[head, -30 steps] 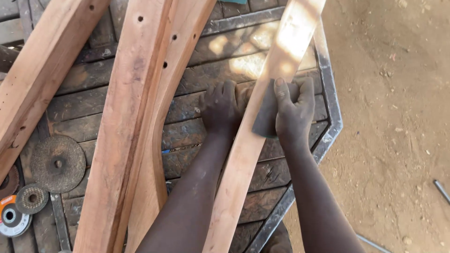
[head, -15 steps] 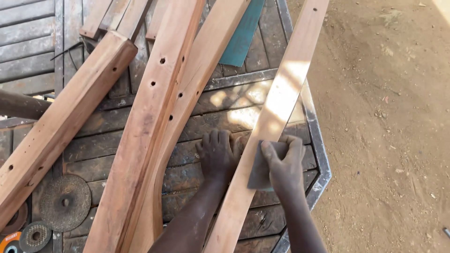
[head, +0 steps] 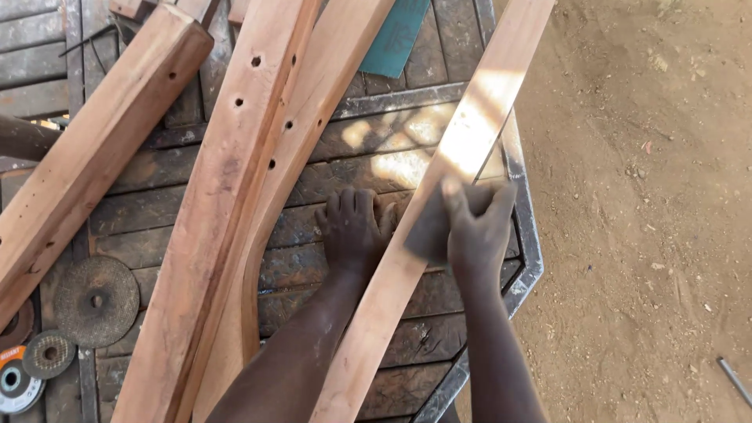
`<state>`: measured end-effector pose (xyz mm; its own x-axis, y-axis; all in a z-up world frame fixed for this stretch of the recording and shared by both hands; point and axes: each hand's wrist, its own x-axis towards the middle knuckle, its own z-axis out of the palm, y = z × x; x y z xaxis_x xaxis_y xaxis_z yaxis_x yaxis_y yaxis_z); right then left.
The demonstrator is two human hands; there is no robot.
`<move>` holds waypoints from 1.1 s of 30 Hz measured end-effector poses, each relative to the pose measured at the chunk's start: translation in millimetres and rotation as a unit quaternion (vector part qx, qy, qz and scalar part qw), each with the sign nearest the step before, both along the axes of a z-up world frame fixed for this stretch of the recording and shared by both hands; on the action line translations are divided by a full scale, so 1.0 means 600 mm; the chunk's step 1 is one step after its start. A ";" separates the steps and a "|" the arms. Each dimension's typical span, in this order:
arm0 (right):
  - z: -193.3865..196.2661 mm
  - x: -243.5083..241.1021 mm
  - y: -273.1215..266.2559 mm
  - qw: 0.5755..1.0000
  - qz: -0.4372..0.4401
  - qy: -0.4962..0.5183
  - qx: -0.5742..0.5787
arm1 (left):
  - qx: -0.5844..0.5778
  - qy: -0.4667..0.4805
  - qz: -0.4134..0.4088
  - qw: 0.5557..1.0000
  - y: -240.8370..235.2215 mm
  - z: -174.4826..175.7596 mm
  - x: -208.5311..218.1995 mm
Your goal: Sand a wooden plank manually using sandpaper
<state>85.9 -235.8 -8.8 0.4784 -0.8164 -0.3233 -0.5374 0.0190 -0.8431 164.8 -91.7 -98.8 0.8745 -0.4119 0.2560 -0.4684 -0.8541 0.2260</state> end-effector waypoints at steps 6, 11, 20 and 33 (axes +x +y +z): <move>0.045 -0.029 0.053 0.997 0.020 0.041 0.054 | 0.000 0.006 -0.002 1.000 -0.005 0.007 0.010; 0.017 0.006 -0.014 1.000 0.030 -0.002 0.003 | 0.009 0.019 0.006 1.000 -0.003 0.005 0.002; -0.039 -0.024 -0.044 0.997 0.016 -0.060 -0.040 | -0.012 0.017 0.007 1.000 0.000 -0.002 -0.002; -0.012 0.002 -0.024 0.985 0.012 -0.051 -0.164 | 0.005 -0.010 -0.006 1.000 0.013 -0.005 -0.002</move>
<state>87.4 -250.4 -15.8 0.5144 -0.8575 0.0068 -0.4474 -0.2751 -0.8510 163.6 -84.0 -101.7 0.8642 -0.4257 0.2682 -0.4833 -0.8505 0.2076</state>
